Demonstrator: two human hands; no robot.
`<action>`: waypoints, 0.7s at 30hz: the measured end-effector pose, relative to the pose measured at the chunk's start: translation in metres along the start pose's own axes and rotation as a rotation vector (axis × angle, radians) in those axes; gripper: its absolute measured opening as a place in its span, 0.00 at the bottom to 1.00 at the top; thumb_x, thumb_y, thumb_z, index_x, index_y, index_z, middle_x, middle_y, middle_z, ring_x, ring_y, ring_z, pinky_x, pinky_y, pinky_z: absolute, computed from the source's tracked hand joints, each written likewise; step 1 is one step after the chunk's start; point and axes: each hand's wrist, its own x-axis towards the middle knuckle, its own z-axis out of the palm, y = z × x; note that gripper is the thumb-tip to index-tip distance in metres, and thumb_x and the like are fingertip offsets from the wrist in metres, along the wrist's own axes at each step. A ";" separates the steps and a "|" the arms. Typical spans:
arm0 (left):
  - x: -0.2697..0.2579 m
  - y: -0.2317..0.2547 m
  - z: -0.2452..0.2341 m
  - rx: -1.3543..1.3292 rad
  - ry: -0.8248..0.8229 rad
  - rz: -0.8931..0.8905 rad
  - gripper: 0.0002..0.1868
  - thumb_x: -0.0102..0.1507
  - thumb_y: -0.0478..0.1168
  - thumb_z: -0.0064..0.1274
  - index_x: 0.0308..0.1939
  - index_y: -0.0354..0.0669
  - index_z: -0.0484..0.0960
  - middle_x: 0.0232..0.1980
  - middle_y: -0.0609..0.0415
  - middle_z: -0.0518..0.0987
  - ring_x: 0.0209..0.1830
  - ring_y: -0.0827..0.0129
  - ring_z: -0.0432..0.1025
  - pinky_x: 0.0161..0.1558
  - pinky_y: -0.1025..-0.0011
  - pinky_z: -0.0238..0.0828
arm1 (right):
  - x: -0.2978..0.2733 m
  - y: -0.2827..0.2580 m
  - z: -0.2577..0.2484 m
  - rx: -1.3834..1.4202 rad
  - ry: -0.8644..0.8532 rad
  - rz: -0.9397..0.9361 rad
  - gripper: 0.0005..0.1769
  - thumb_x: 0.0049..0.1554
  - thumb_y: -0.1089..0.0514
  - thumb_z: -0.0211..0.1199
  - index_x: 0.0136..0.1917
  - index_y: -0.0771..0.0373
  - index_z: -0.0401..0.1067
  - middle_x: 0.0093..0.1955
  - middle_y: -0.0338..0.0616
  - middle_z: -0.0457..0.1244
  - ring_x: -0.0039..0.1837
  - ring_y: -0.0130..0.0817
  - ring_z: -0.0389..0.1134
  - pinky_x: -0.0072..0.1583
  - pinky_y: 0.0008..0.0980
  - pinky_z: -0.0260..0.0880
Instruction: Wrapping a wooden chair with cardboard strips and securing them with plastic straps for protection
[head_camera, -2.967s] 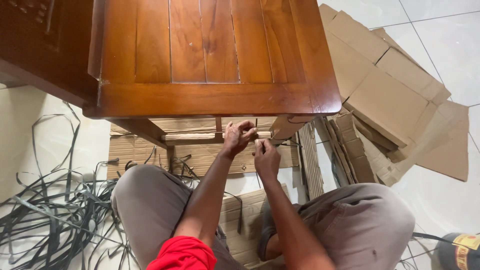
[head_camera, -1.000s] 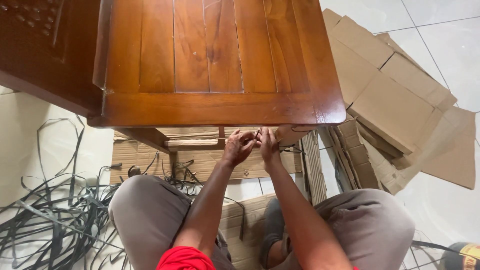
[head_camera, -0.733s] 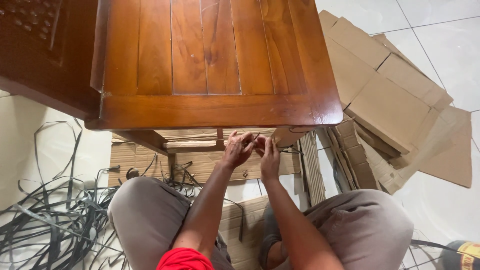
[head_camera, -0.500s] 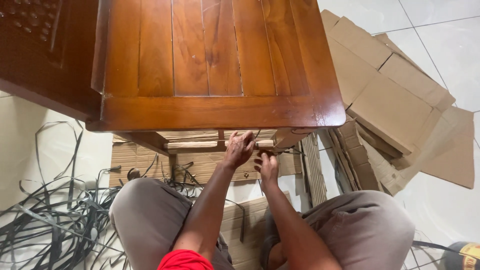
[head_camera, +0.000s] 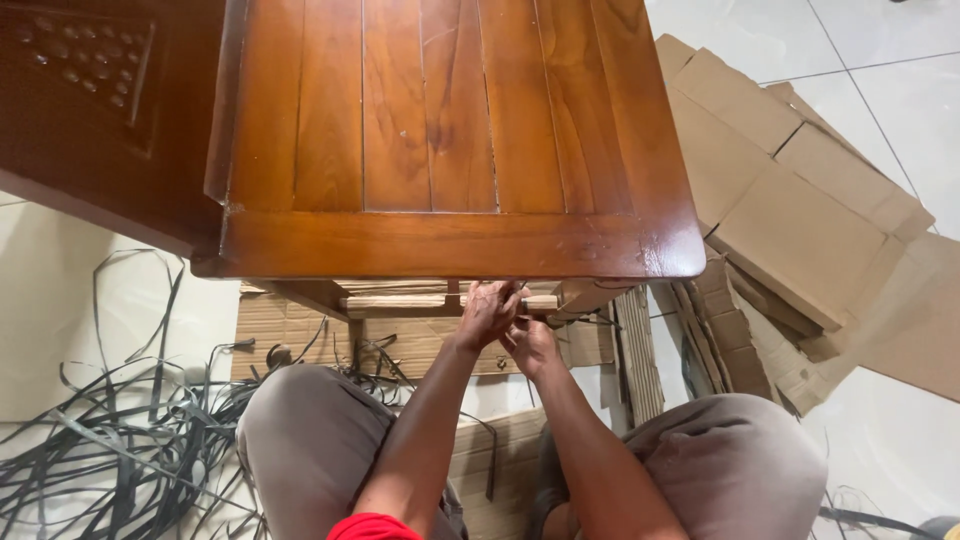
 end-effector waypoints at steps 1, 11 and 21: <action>0.003 -0.003 0.002 0.000 0.004 -0.003 0.08 0.67 0.45 0.47 0.41 0.47 0.78 0.37 0.43 0.84 0.47 0.47 0.80 0.73 0.44 0.51 | -0.006 -0.004 0.007 -0.004 -0.003 0.002 0.21 0.55 0.71 0.62 0.61 0.69 0.66 0.51 0.43 0.60 0.53 0.44 0.71 0.61 0.58 0.73; 0.008 -0.009 0.008 0.034 -0.015 -0.012 0.16 0.70 0.52 0.45 0.44 0.46 0.81 0.37 0.42 0.84 0.45 0.46 0.80 0.70 0.41 0.52 | 0.022 0.004 -0.001 0.082 -0.017 0.017 0.19 0.46 0.78 0.64 0.52 0.71 0.70 0.43 0.48 0.60 0.46 0.41 0.68 0.55 0.51 0.75; 0.010 -0.038 0.028 0.111 0.036 0.027 0.19 0.69 0.55 0.45 0.45 0.48 0.84 0.35 0.47 0.84 0.43 0.49 0.81 0.66 0.47 0.59 | 0.051 0.009 -0.018 0.401 -0.122 0.090 0.23 0.45 0.81 0.55 0.52 0.66 0.69 0.47 0.49 0.66 0.49 0.38 0.69 0.59 0.39 0.74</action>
